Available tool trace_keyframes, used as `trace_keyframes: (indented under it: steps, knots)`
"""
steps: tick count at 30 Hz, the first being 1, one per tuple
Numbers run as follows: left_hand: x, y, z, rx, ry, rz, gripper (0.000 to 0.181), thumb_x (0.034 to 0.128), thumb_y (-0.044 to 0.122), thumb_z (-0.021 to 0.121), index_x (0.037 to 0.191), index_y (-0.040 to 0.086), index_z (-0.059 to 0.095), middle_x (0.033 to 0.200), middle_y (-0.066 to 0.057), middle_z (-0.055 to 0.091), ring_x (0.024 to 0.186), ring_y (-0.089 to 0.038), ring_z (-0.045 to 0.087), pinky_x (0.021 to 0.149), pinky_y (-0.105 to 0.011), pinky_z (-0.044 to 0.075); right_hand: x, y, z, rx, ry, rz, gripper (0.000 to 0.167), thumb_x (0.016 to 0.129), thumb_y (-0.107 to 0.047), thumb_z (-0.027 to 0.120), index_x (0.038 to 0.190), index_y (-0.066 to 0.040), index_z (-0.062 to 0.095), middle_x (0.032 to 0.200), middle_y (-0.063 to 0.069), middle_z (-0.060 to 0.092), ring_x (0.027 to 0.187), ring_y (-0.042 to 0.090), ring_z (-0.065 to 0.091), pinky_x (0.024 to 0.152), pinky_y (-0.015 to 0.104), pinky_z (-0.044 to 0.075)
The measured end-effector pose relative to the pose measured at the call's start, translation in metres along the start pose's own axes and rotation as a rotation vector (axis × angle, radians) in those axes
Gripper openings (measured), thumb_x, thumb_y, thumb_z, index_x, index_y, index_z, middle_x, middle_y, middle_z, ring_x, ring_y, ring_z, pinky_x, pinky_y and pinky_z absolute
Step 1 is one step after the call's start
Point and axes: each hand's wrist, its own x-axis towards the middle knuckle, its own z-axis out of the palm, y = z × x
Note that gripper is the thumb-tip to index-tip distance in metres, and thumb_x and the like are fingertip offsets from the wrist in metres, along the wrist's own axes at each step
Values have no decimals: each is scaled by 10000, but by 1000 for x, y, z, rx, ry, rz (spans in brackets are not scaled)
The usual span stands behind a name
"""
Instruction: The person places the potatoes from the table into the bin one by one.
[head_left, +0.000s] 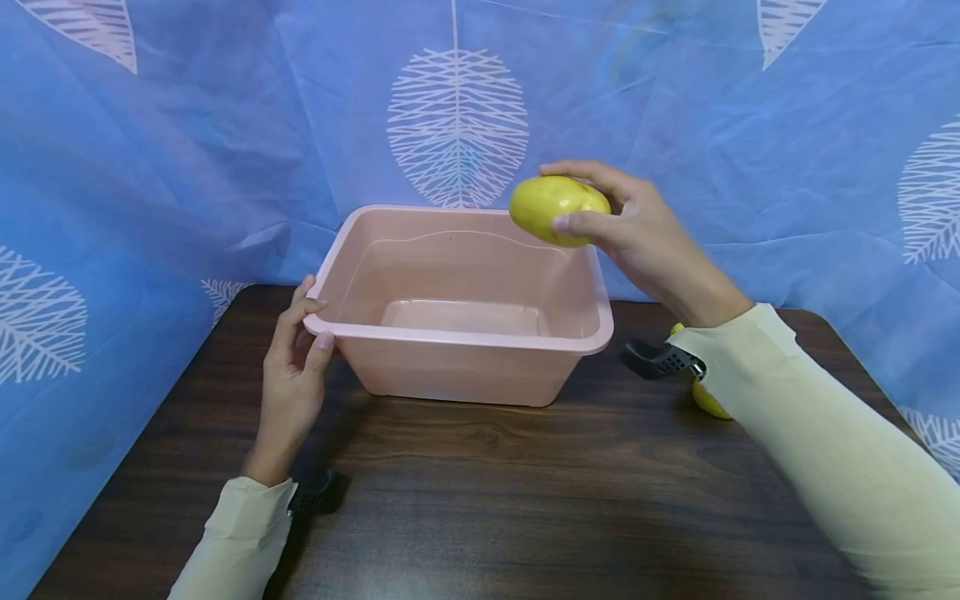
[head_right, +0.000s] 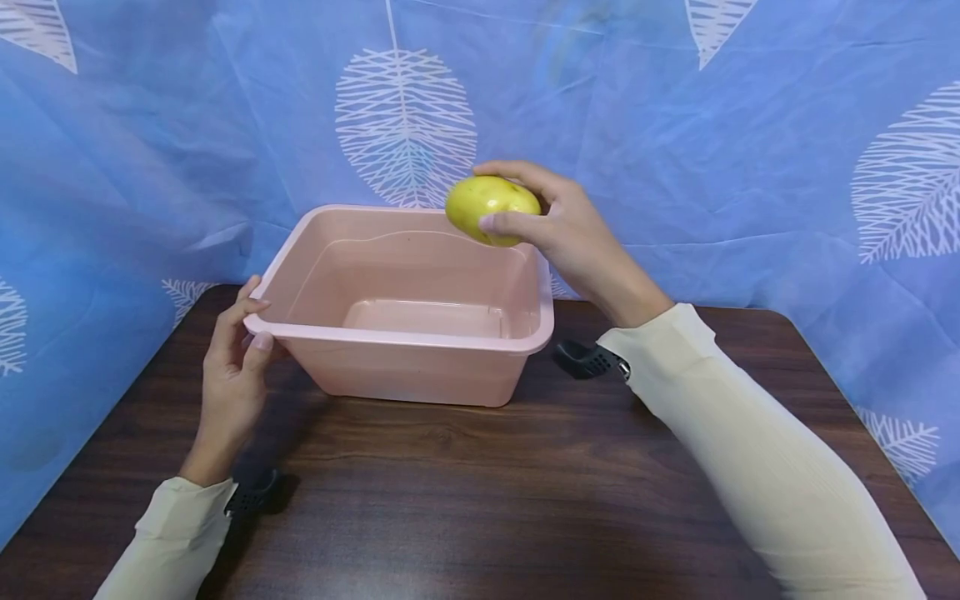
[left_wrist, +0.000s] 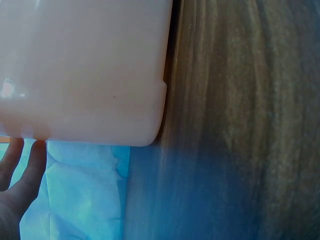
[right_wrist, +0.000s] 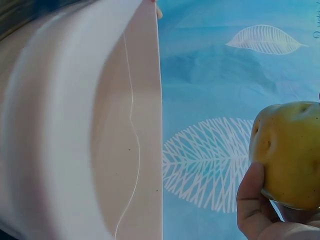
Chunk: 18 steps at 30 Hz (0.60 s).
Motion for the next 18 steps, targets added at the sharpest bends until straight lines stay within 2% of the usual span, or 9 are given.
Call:
trace_keyframes:
  steps: [6,18]
  knots:
    - [0,0,-1,8,1,5,394,1065,66,546,1458,71,510,1701,165,307,1580,-238,330,1158,-551,412,9,3,3,89,5,-6,475,934,22,652,1379,-146,668,1499,87,495,1253,291,536,906,238,591]
    - [0,1,0,27,0,3,395,1069,70,544,1462,84,508,1703,170,301,1574,-229,340,1155,-586,413,25,6,5,140,26,26,464,932,7,652,1375,-132,664,1455,105,514,1237,301,542,883,248,602]
